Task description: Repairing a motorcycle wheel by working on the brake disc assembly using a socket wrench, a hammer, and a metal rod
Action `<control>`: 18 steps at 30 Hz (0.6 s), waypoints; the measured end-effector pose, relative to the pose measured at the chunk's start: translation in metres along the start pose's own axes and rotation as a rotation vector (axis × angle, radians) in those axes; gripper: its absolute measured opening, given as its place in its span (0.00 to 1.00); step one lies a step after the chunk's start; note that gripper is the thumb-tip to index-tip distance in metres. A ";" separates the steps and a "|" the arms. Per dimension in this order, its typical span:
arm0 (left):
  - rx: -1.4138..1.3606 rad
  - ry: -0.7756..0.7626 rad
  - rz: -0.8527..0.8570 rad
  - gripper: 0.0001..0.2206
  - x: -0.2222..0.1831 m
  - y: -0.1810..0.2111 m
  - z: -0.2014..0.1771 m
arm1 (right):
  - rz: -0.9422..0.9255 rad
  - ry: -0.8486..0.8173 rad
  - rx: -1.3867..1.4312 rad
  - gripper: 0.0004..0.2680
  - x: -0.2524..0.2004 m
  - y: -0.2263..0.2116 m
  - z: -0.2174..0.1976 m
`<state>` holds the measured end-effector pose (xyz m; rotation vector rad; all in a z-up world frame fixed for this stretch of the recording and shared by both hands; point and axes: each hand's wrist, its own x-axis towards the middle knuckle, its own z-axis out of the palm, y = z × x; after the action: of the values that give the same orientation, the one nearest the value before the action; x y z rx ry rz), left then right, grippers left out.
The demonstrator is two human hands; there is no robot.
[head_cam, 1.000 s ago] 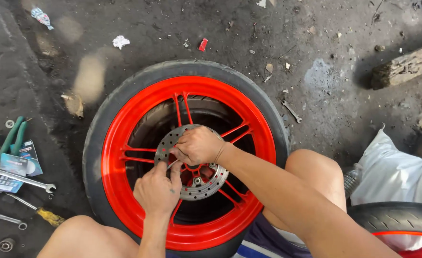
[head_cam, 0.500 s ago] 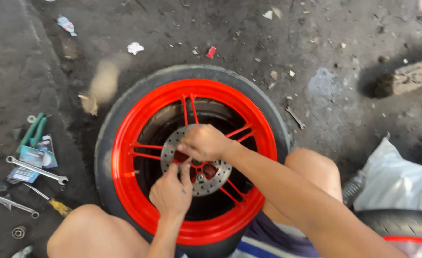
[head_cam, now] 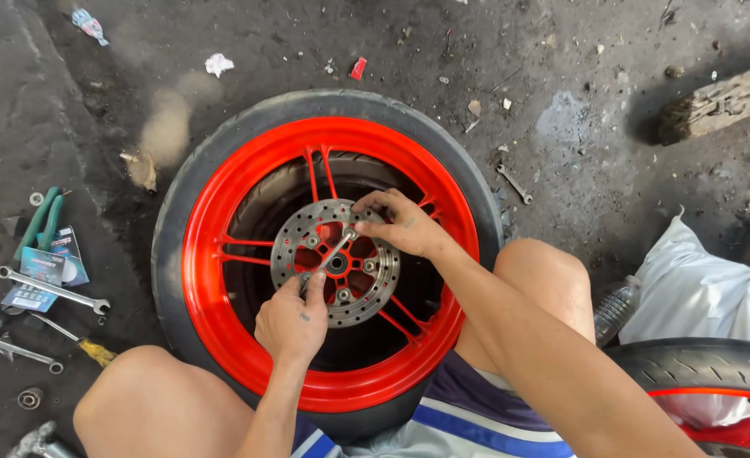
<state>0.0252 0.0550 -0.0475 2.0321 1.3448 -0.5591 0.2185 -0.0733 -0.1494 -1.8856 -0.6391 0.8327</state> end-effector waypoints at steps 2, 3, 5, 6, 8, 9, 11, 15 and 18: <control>0.034 -0.015 -0.042 0.24 -0.001 0.006 -0.005 | 0.013 -0.083 0.110 0.17 0.003 0.013 0.006; 0.032 -0.015 -0.032 0.24 0.002 0.010 0.000 | 0.010 -0.074 0.105 0.17 0.002 0.012 0.002; 0.013 -0.027 -0.117 0.25 0.001 0.006 0.006 | 0.098 -0.097 0.245 0.15 -0.004 0.010 0.009; 0.019 -0.033 -0.125 0.25 -0.001 0.007 0.008 | 0.108 -0.101 0.251 0.15 -0.005 0.012 0.013; -0.035 -0.035 -0.176 0.26 -0.003 0.014 0.011 | 0.118 -0.120 0.354 0.15 -0.002 0.016 0.015; -0.035 -0.037 -0.174 0.26 -0.006 0.016 0.018 | 0.119 -0.118 0.353 0.15 -0.004 0.007 0.009; -0.128 0.073 -0.234 0.28 -0.012 0.018 0.030 | 0.120 -0.258 0.374 0.11 -0.004 -0.013 0.000; -0.174 0.047 -0.329 0.27 -0.026 0.032 0.043 | 0.121 -0.276 0.391 0.11 -0.003 -0.009 0.003; -0.279 0.044 -0.358 0.29 -0.027 0.034 0.049 | 0.128 -0.239 0.463 0.10 -0.004 -0.008 0.002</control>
<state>0.0461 -0.0069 -0.0560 1.5993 1.7236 -0.4502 0.2140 -0.0720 -0.1421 -1.4283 -0.4235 1.1888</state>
